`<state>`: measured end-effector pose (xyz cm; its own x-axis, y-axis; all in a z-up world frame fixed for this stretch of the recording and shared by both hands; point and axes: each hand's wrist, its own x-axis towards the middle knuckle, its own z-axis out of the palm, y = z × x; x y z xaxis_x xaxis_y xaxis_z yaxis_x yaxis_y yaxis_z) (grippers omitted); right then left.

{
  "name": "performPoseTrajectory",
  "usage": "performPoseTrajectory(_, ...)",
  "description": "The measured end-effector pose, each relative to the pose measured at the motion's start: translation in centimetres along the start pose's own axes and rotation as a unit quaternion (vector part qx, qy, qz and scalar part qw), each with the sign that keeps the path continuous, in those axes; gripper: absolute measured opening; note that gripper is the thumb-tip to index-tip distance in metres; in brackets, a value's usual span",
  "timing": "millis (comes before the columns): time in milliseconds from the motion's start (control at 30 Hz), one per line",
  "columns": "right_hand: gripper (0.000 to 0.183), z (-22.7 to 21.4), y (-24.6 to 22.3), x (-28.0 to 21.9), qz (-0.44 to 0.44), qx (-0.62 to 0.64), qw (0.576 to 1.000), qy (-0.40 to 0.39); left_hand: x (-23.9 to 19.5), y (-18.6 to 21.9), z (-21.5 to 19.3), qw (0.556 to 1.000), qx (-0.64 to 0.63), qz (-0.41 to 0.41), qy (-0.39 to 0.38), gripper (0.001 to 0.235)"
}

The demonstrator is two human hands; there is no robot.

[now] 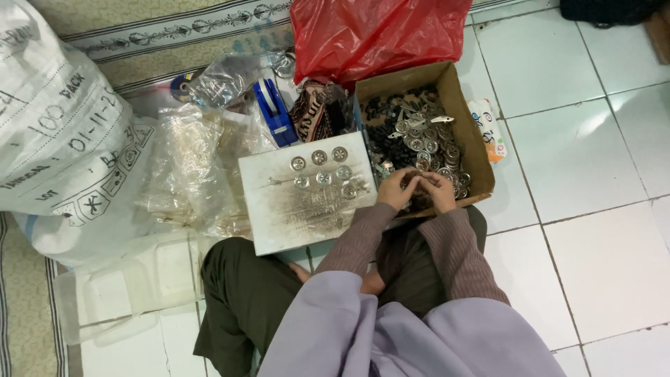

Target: Organizing and arranging small decorative metal components onto a template board while sitting on the floor.

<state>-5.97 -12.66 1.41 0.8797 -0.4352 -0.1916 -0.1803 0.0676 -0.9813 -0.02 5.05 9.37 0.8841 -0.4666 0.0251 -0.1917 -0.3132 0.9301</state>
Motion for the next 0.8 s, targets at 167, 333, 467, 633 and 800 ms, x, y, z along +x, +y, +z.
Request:
performPoseTrajectory(167,0.021,6.7,-5.5,-4.6,-0.002,0.024,1.000,-0.013,-3.2,-4.2,-4.0,0.999,-0.041,0.024,0.018,0.029)
performPoseTrajectory(333,0.024,12.4,-6.5,-6.6,0.028,-0.004,0.995,-0.100,-7.6,-4.9,-11.8,0.989,-0.131,-0.027,0.065,0.025)
performPoseTrajectory(467,0.025,16.5,-8.5,-7.6,0.062,0.035,0.984,-0.164,-9.3,-6.4,-15.5,0.966,-0.206,-0.142,0.068,0.027)
performPoseTrajectory(633,0.021,19.3,-10.5,-7.9,0.093,0.066,0.976,-0.188,-9.6,-6.1,-18.1,0.950,-0.249,-0.162,0.093,0.035)
performPoseTrajectory(800,0.024,20.3,-10.3,-7.5,0.035,0.035,0.983,-0.177,-10.3,-4.5,-19.7,0.953,-0.270,-0.116,0.078,0.050)
